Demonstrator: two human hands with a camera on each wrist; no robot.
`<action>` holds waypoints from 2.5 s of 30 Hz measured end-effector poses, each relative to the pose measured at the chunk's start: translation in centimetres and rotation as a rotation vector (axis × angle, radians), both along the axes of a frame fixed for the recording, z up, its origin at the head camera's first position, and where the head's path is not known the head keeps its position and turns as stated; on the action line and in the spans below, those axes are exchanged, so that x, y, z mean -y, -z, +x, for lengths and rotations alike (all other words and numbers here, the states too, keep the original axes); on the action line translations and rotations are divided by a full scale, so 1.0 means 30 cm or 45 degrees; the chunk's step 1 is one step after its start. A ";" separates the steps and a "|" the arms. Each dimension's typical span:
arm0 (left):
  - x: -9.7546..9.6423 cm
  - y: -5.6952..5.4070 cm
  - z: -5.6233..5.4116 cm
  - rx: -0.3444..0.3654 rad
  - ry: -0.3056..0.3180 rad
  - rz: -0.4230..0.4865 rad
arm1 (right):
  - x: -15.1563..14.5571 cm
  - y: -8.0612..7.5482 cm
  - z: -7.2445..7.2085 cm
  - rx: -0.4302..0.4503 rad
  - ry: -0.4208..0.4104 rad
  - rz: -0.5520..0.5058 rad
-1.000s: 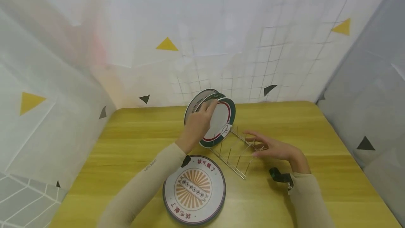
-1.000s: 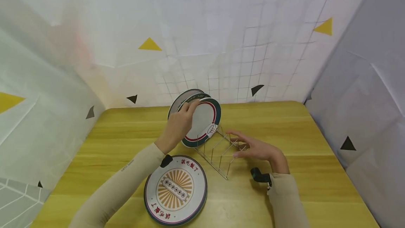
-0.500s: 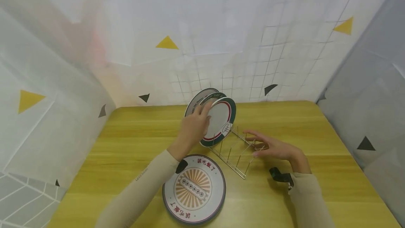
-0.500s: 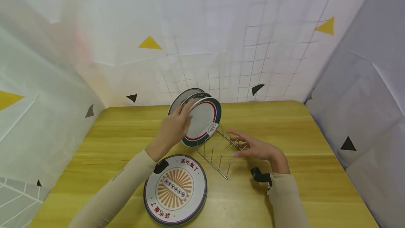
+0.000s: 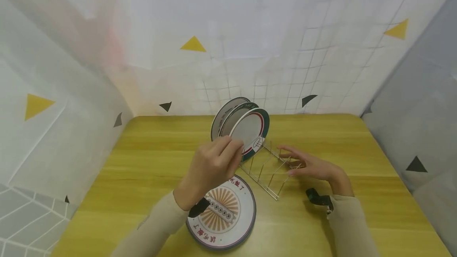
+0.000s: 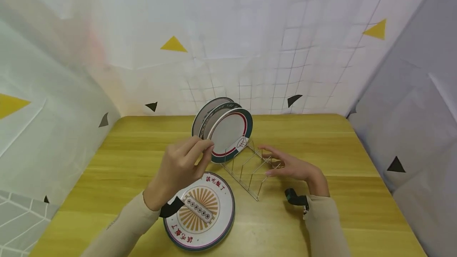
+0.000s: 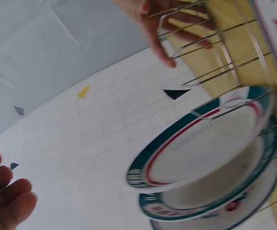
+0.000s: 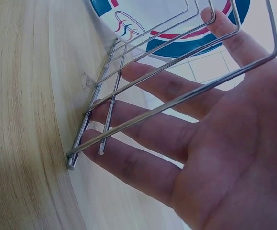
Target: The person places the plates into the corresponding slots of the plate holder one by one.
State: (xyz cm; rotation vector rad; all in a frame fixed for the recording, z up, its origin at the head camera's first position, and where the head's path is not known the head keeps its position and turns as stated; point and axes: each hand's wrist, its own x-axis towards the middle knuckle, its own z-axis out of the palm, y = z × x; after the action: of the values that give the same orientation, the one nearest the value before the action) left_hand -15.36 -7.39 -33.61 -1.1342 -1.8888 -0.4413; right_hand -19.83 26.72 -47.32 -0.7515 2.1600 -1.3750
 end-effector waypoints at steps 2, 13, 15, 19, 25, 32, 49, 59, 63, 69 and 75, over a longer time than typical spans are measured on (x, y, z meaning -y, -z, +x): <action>0.019 0.031 0.010 0.019 -0.010 -0.020 | 0.001 0.003 0.002 0.002 -0.002 -0.001; 0.214 0.267 0.022 0.269 -0.171 -0.209 | 0.007 0.001 0.008 0.021 0.014 0.030; 0.258 0.308 0.022 0.303 -0.206 -0.249 | 0.005 0.000 0.009 0.018 0.016 0.031; 0.338 0.388 0.022 0.490 -0.333 -0.315 | 0.001 0.000 0.010 0.015 0.020 0.029; 0.415 0.477 0.037 1.096 -0.529 -0.313 | 0.002 0.001 0.007 0.024 0.024 0.030; 0.424 0.536 0.069 1.571 -0.501 -0.200 | 0.005 -0.001 0.004 0.030 0.022 0.040; 0.411 0.531 0.067 1.642 -0.583 0.002 | 0.001 0.005 0.000 0.026 0.013 0.015; 0.415 0.459 0.074 1.452 -0.520 0.139 | 0.001 0.009 -0.003 0.017 -0.002 -0.009; 0.412 0.427 0.072 1.459 -0.468 0.194 | 0.001 0.012 -0.004 0.008 -0.011 -0.021; 0.407 0.411 0.074 1.502 -0.463 0.197 | 0.000 0.012 -0.003 0.003 -0.013 -0.025; 0.402 0.377 0.084 1.429 -0.401 0.269 | -0.001 0.016 -0.005 0.002 -0.013 -0.020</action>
State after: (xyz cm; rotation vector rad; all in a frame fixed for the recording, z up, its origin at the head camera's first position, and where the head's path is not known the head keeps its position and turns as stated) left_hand -12.83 -19.45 -44.93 -0.3953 -2.7987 -1.2299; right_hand -19.97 26.76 -47.79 -0.7660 2.1436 -1.3887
